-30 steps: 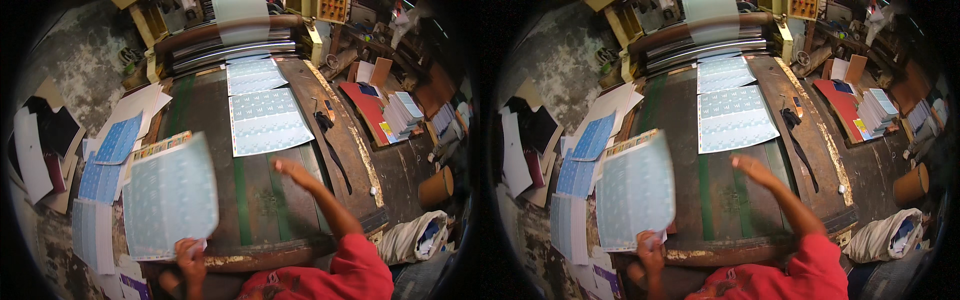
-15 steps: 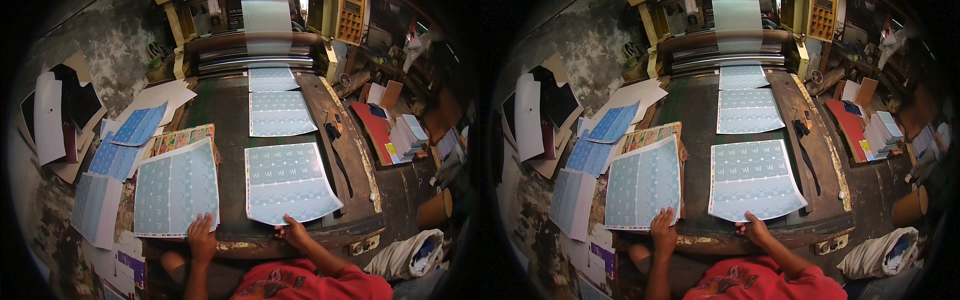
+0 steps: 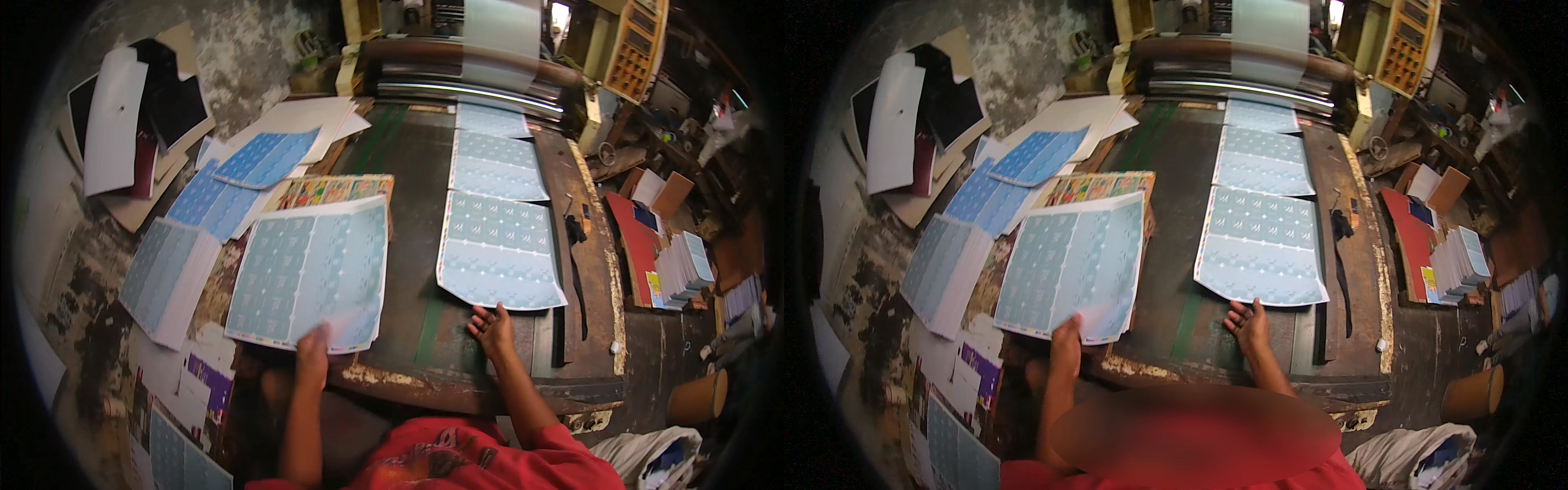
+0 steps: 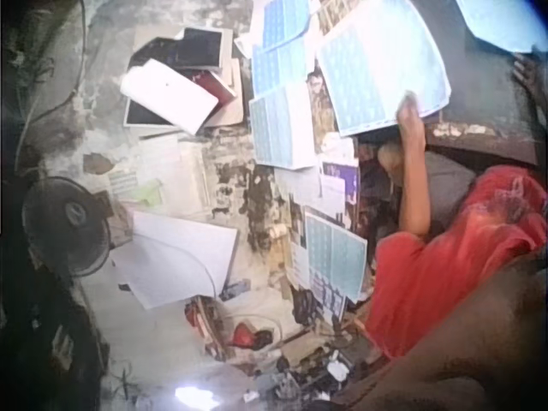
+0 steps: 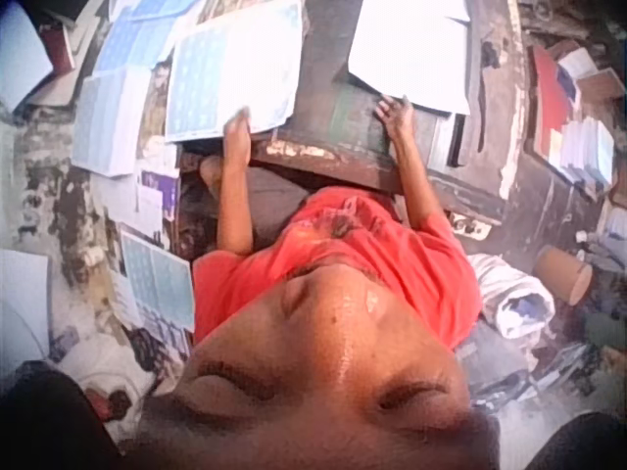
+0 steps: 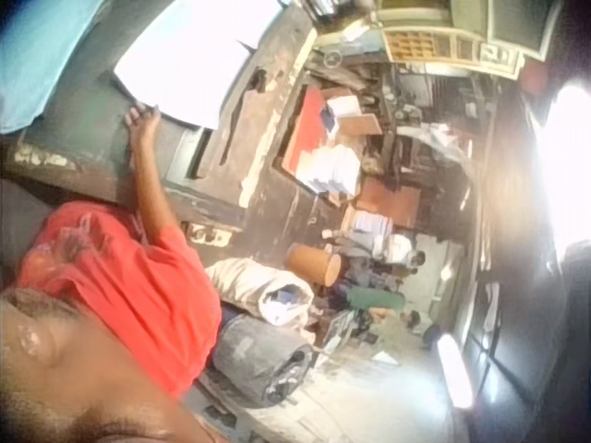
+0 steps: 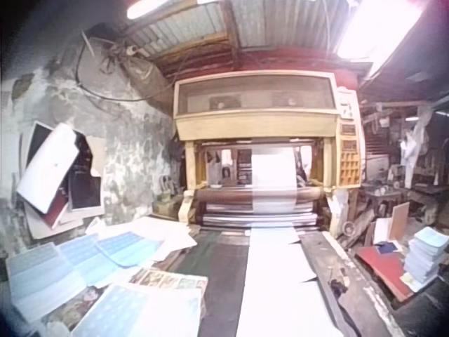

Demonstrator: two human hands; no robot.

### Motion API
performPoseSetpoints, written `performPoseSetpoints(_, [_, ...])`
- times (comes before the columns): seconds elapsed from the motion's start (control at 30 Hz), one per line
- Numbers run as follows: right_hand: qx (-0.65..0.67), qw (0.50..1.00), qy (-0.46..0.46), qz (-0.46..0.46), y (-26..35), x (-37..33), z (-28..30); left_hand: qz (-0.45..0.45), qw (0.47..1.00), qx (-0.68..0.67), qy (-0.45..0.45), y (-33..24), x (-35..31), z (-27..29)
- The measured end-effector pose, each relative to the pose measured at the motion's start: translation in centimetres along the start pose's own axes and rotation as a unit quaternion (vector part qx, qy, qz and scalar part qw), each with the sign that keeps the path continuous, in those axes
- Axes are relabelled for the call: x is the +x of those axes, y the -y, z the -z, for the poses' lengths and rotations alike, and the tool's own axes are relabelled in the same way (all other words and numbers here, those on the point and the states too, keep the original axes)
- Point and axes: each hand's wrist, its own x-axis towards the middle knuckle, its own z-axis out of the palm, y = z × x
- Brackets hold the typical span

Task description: The person stacks printed sheets of paper onto piles by hand on a workstation next to a printing machine.

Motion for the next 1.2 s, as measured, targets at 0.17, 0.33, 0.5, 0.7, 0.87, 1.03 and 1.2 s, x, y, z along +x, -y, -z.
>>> performPoseSetpoints(0.17, [-0.058, 0.997, 0.057, 0.006, 0.9, -5.6, -1.8, -0.150, 0.971, 0.186, -0.009, -2.7, -2.5, -2.5])
performPoseSetpoints(0.33, [-0.114, 0.977, 0.175, -0.043, 0.3, -12.7, -3.5, -0.282, 0.861, 0.302, 0.298, -4.8, -5.9, -5.4])
performPoseSetpoints(0.5, [-0.047, 0.985, 0.110, -0.122, -2.4, -13.5, 2.2, -0.348, 0.851, 0.346, 0.185, -5.2, -4.9, -5.4])
performPoseSetpoints(0.7, [-0.042, 0.985, 0.044, -0.159, -5.4, -19.6, 5.8, -0.339, 0.788, 0.507, 0.088, -0.9, -2.4, -2.9])
performPoseSetpoints(0.87, [-0.033, 0.990, 0.024, -0.135, -5.6, -18.8, 7.1, -0.317, 0.836, 0.437, 0.097, -1.9, -1.7, -2.9])
performPoseSetpoints(1.03, [-0.029, 0.992, -0.018, -0.120, -4.4, -15.1, 6.7, -0.163, 0.935, 0.291, 0.116, -3.5, -1.9, 0.1])
performPoseSetpoints(1.2, [-0.024, 0.996, -0.087, 0.017, -3.3, -14.2, 4.9, -0.017, 0.957, -0.232, -0.172, -1.1, 0.0, -0.2])
